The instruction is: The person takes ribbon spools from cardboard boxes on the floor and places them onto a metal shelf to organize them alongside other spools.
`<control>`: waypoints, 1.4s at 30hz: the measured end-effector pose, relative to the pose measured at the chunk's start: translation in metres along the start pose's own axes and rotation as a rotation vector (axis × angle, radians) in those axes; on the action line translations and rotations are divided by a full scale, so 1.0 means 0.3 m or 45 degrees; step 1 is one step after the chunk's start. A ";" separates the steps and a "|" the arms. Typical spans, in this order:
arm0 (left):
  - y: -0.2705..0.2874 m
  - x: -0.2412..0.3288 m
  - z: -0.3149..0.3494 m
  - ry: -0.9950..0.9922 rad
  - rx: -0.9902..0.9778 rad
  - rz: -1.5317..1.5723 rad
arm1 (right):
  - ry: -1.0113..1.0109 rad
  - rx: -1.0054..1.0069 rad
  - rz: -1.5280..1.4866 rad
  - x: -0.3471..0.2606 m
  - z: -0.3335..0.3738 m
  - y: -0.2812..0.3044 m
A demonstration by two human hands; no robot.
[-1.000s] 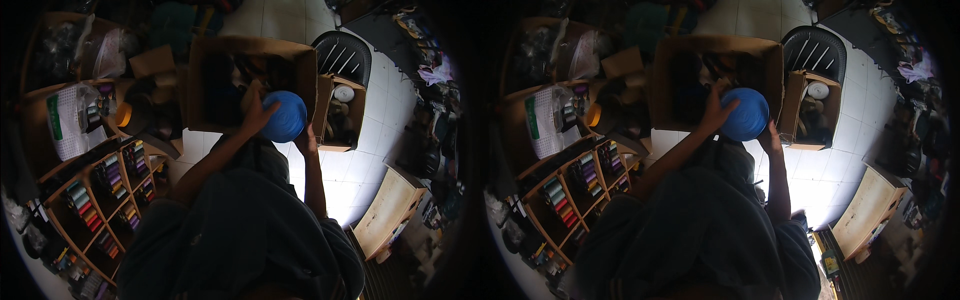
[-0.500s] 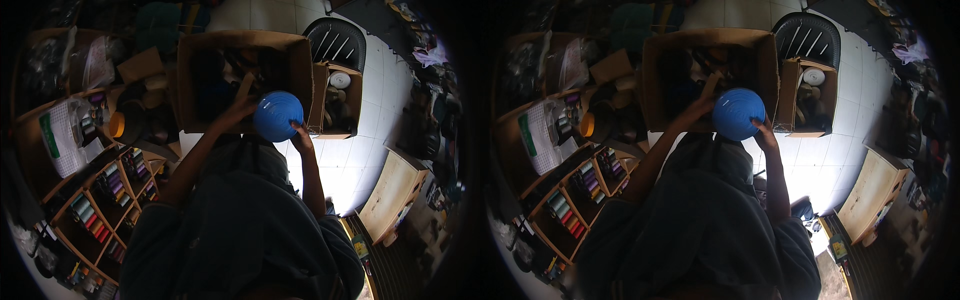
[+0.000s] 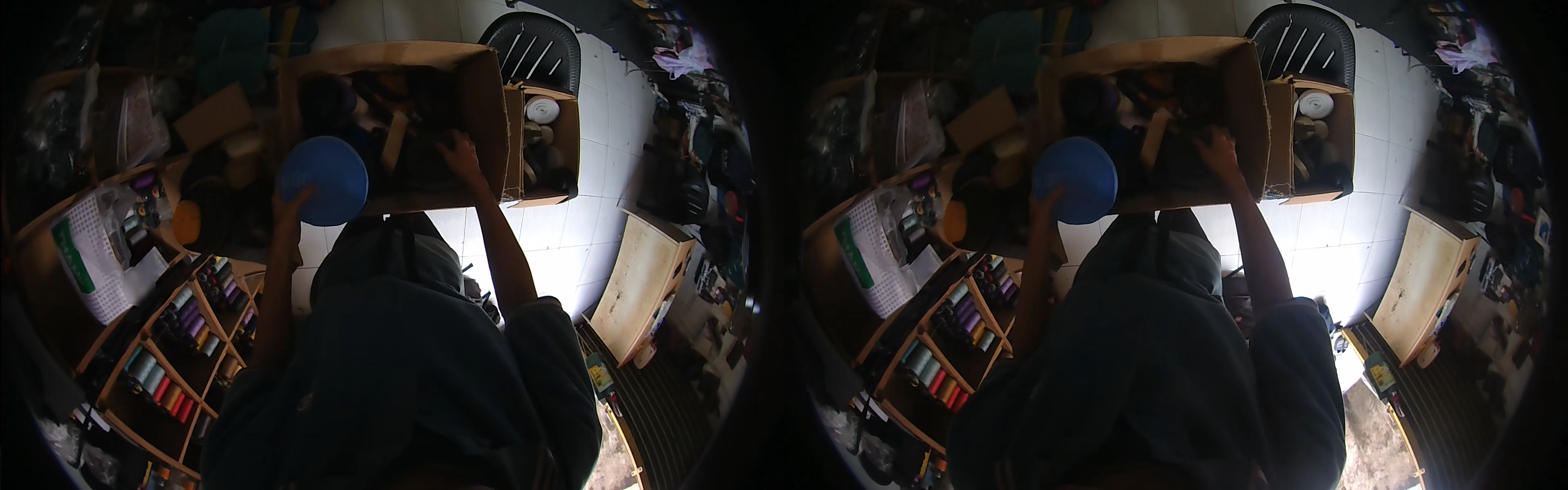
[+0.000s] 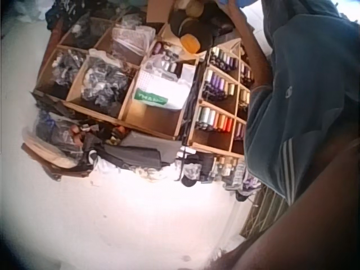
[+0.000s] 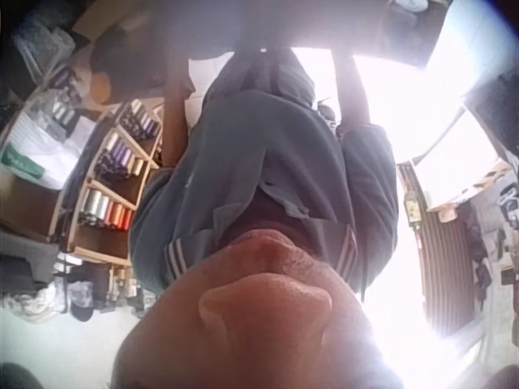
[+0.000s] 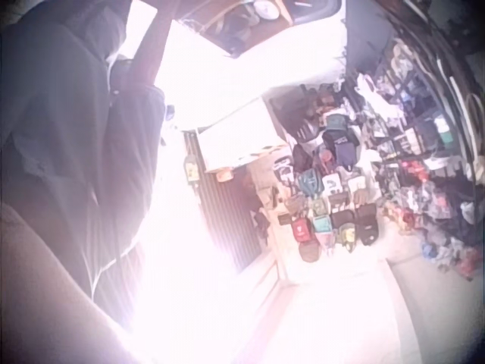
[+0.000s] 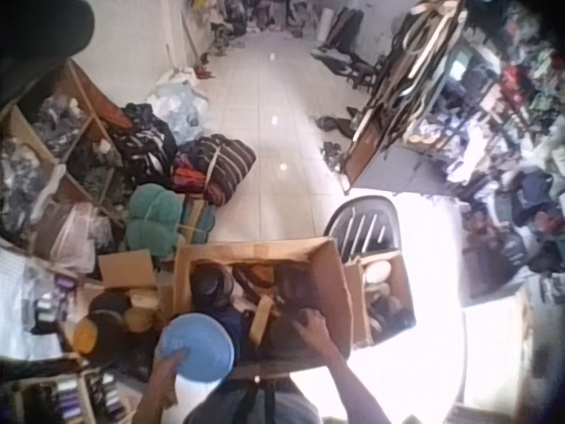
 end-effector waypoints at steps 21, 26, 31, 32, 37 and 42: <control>0.238 0.071 0.036 -0.025 0.196 0.192 | 0.116 0.391 0.486 0.017 0.026 0.052; 0.296 0.066 0.051 -0.021 0.273 0.163 | 0.839 0.331 0.359 -0.447 0.169 -0.170; 0.318 0.067 0.064 -0.049 0.268 0.168 | 0.683 -0.076 0.303 -0.570 0.238 -0.398; 0.325 0.062 0.062 -0.056 0.273 0.177 | 0.645 -0.080 0.307 -0.553 0.231 -0.416; 0.338 0.021 0.042 0.017 0.296 0.201 | 0.268 -0.366 -0.112 -0.374 0.180 -0.460; 0.283 0.038 0.038 0.048 0.230 0.199 | 0.398 -0.371 0.021 -0.415 0.218 -0.421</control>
Point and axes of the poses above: each hand's wrist, its own z-axis away from the middle knuckle, its own y-axis out of the back of the hand, x = y × z, the point moved 8 cm from there along -z, towards the middle knuckle, and after that the axes turned 15 degrees about x, right-handed, at the moved point
